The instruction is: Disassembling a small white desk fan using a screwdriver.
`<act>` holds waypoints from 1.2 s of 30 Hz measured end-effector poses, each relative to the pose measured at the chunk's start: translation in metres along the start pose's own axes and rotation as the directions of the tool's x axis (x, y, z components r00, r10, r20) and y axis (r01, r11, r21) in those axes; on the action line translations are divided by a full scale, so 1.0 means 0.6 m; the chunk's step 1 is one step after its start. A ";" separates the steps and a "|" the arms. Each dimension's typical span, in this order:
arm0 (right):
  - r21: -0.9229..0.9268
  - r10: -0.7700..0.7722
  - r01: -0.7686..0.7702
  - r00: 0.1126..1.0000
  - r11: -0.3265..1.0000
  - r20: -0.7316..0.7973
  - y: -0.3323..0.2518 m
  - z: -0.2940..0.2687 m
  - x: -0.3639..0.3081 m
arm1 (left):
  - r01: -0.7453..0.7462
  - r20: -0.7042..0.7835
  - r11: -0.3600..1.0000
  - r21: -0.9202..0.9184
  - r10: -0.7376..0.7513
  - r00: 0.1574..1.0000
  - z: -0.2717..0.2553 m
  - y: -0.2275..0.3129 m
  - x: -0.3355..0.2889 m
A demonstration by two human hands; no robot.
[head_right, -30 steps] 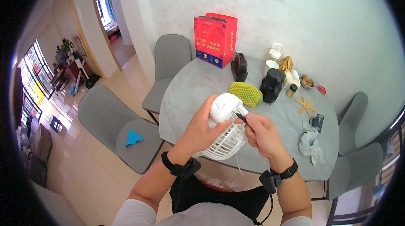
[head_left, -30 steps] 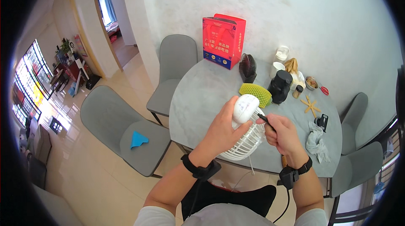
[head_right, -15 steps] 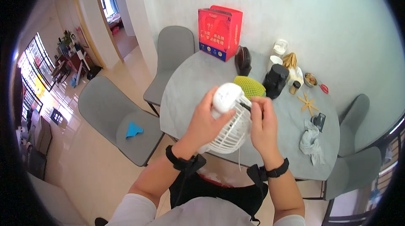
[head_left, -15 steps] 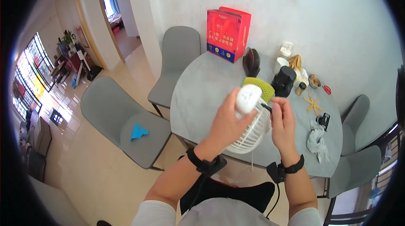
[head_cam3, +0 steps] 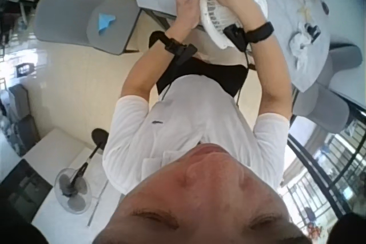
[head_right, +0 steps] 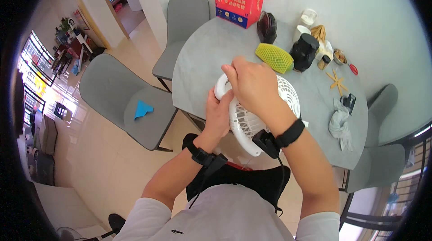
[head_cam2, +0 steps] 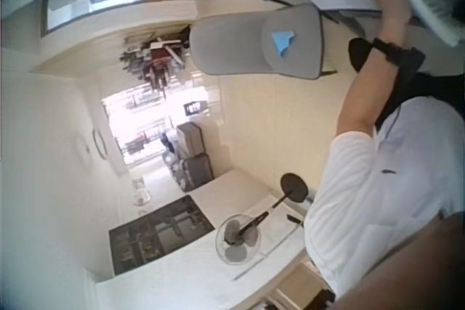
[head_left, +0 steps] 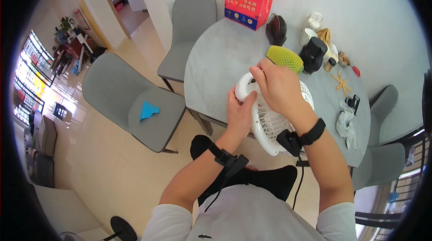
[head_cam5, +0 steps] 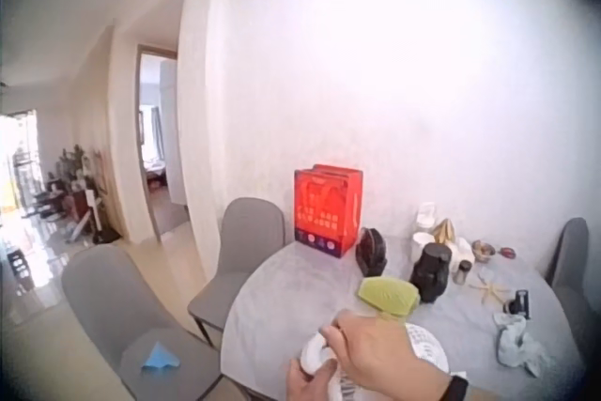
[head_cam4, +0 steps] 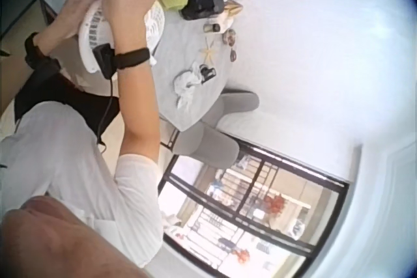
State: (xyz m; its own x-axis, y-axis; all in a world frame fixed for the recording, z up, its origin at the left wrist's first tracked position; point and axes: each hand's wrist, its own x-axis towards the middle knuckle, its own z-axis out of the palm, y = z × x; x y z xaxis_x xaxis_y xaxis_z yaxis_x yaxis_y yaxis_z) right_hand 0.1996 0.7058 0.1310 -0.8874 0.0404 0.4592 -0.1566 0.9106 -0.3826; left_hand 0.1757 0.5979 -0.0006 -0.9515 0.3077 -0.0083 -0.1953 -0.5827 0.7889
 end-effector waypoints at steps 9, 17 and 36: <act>-0.004 -0.221 0.224 0.963 0.975 0.153 0.019 0.070 -0.021 | 0.168 0.029 0.984 0.054 -0.170 0.985 -0.095 -0.035 0.013; -0.238 0.004 0.133 0.866 0.962 0.500 0.003 0.111 0.006 | 0.192 0.133 0.908 0.373 -0.257 0.957 -0.144 -0.025 0.015; -0.309 0.002 0.220 0.813 0.925 0.582 -0.004 0.107 0.037 | 0.231 0.148 0.909 0.346 -0.296 0.944 -0.141 -0.016 0.020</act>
State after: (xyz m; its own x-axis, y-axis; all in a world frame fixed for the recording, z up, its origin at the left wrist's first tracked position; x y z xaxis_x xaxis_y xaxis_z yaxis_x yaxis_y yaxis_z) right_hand 0.1523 0.6782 0.0904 -0.9742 -0.2052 -0.0940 -0.2056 0.9786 -0.0051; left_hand 0.1463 0.5436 -0.0602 -0.8051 0.5738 -0.1504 -0.3148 -0.1984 0.9282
